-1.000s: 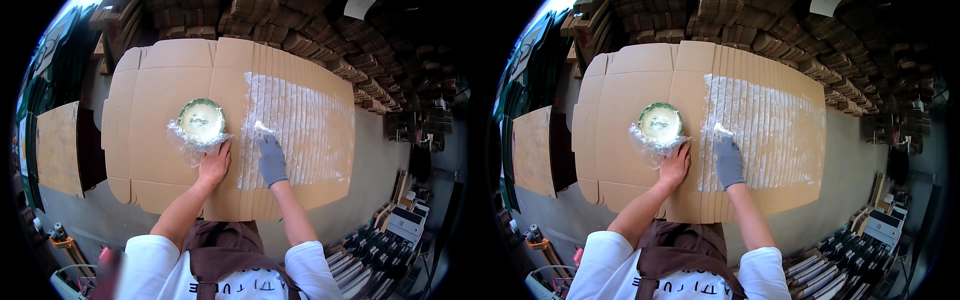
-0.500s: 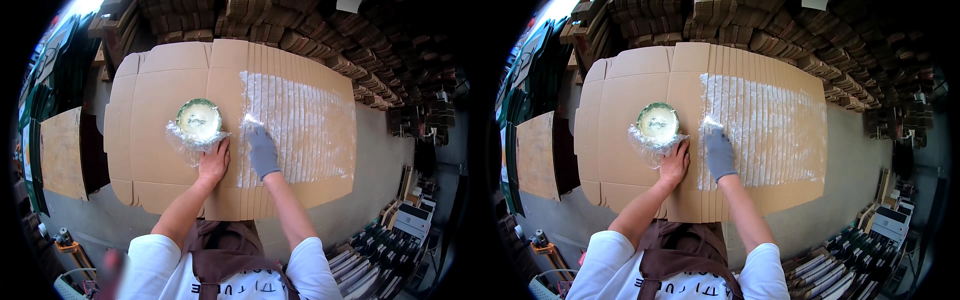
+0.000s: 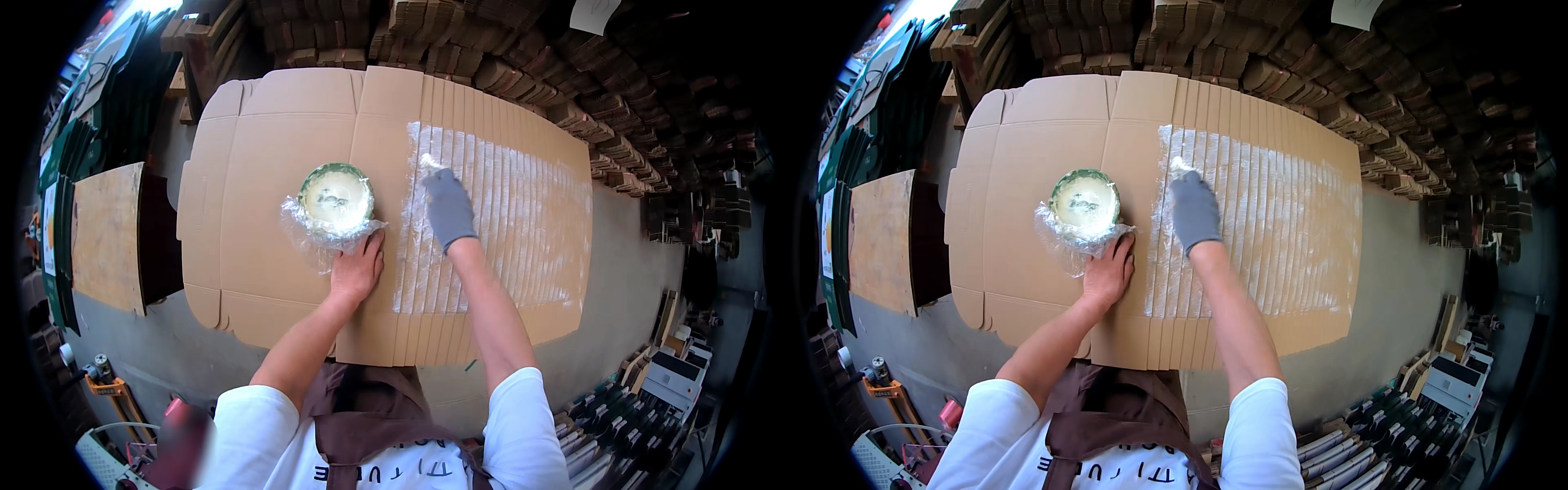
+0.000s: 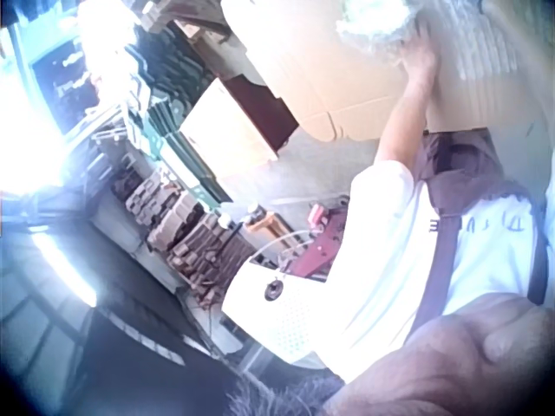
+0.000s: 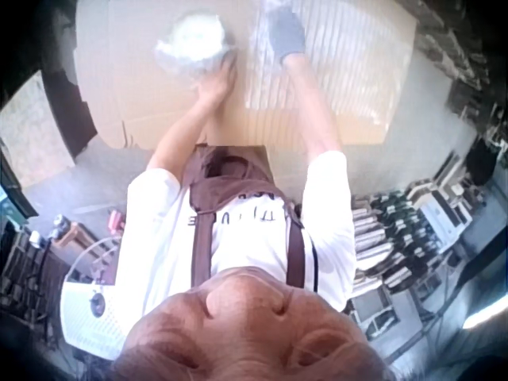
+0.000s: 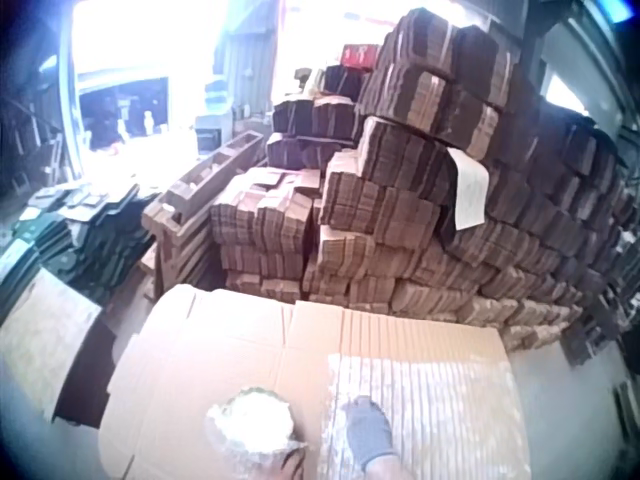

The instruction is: The person applies a white paste onto a large cardboard sheet using a small tool. They repeatedly scoop the paste from a container and spread it in linear strokes across the cardboard surface.

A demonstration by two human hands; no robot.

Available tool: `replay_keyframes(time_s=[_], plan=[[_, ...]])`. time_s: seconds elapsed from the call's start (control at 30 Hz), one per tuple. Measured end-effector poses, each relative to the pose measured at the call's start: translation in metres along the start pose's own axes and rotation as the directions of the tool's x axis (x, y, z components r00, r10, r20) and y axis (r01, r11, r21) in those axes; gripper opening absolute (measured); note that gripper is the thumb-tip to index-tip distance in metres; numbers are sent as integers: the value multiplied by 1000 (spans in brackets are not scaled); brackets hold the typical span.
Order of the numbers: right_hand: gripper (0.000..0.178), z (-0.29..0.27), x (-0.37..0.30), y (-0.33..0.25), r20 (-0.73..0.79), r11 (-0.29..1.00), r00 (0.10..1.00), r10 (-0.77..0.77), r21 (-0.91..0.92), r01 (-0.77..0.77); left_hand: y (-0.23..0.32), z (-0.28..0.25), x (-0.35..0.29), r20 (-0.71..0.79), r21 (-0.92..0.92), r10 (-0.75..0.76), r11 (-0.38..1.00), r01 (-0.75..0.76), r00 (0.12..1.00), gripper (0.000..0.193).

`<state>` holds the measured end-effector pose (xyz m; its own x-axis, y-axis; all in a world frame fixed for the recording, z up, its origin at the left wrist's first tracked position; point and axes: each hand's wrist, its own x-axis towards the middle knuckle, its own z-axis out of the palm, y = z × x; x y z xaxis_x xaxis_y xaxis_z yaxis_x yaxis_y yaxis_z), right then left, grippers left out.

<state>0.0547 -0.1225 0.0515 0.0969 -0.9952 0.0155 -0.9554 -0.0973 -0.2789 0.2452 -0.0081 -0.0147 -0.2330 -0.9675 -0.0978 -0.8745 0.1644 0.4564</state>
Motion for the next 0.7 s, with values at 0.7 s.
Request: replay_keyframes(time_s=[0.7], plan=[[32, -18, -144, -32, 52, 996, 996, 67, 57, -70, -3, 2, 5, -15, 1, 13, 1000, -13, 1000, 44]])
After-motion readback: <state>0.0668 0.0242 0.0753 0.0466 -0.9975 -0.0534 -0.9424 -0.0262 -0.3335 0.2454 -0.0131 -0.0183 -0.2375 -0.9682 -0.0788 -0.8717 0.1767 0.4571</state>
